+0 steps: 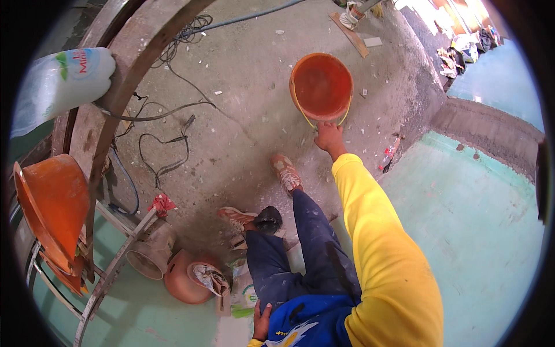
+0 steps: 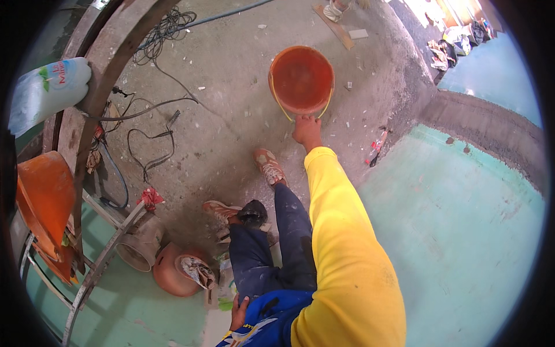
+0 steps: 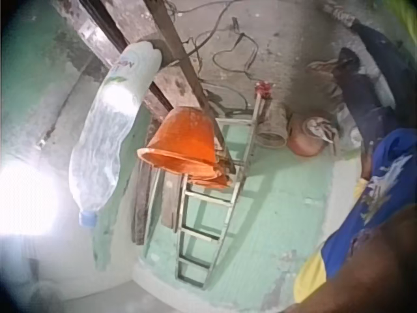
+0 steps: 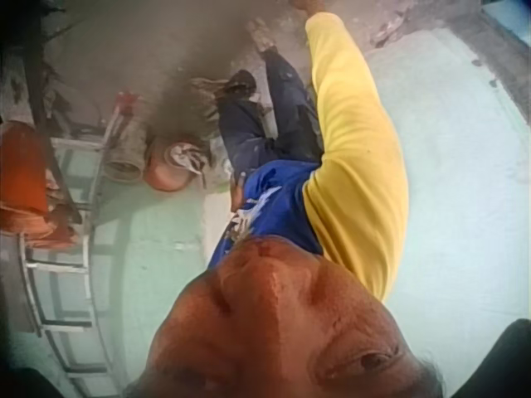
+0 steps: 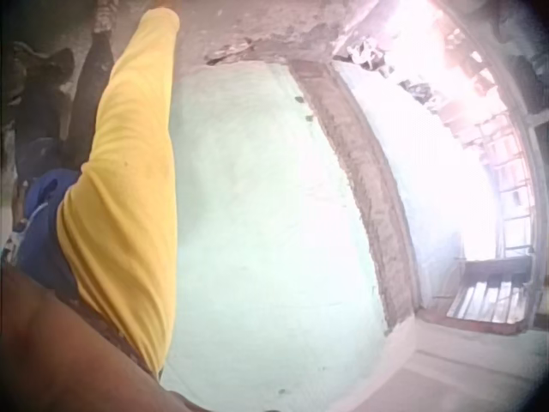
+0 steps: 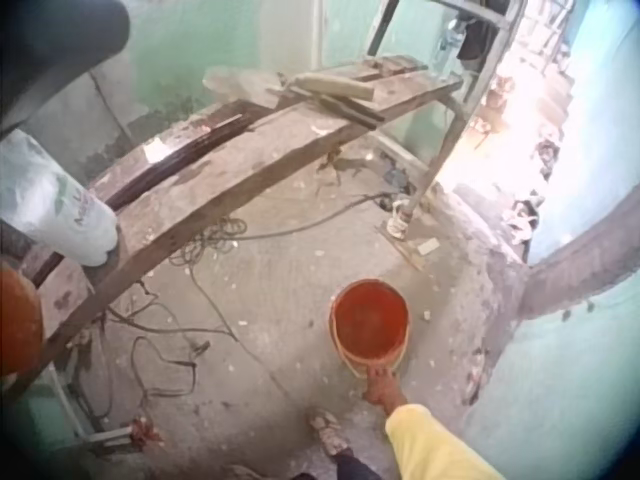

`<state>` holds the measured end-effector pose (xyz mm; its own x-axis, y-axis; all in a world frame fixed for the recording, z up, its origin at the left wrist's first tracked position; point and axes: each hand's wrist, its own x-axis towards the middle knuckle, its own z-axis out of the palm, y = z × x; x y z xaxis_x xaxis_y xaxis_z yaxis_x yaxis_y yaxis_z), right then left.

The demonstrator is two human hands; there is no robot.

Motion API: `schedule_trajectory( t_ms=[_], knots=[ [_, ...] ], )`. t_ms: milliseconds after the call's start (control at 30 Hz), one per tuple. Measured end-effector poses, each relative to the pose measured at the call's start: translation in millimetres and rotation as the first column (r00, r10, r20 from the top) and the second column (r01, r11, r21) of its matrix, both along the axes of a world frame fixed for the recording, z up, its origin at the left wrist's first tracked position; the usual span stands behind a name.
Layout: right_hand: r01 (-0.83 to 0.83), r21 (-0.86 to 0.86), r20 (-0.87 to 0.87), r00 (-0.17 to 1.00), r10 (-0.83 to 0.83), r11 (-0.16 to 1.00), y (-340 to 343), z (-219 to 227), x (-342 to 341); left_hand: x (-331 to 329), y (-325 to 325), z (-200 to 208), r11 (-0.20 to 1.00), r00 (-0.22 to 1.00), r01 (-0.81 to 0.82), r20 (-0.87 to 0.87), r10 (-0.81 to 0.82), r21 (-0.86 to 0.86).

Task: The person pours water from a plastic cup onto a vertical strip of wet plaster on a wall, then smooths the surface with a trowel. The person repeatedly scoops water from an orange bucket and applies it to the plaster, then smooths the area. Later, the person transfers water between buckets and pours water from a bottle into a bucket.

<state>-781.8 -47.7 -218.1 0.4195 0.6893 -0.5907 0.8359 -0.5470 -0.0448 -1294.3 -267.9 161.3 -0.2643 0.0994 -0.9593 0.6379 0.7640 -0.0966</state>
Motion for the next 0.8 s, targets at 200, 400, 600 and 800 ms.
schedule_trajectory(
  t_ms=[200,400,600,800],
  knots=[
    [0.066,0.351,0.028,0.996,-0.08,0.934,53,94,29,-12,-24,-44,0.989,0.999,-0.038,0.033,0.034,0.141],
    [0.013,0.391,-0.317,0.941,0.121,0.92,65,192,1,10,0,-110,0.839,0.98,-0.13,0.195,0.03,0.529],
    [-0.125,0.216,-0.486,0.846,0.218,0.968,59,365,-98,83,104,-104,0.691,0.707,-0.663,0.543,0.452,0.287],
    [-0.315,0.26,-0.653,0.639,0.407,0.913,50,477,-200,55,158,-74,0.548,0.634,-0.761,0.579,0.513,0.348]
  ],
)
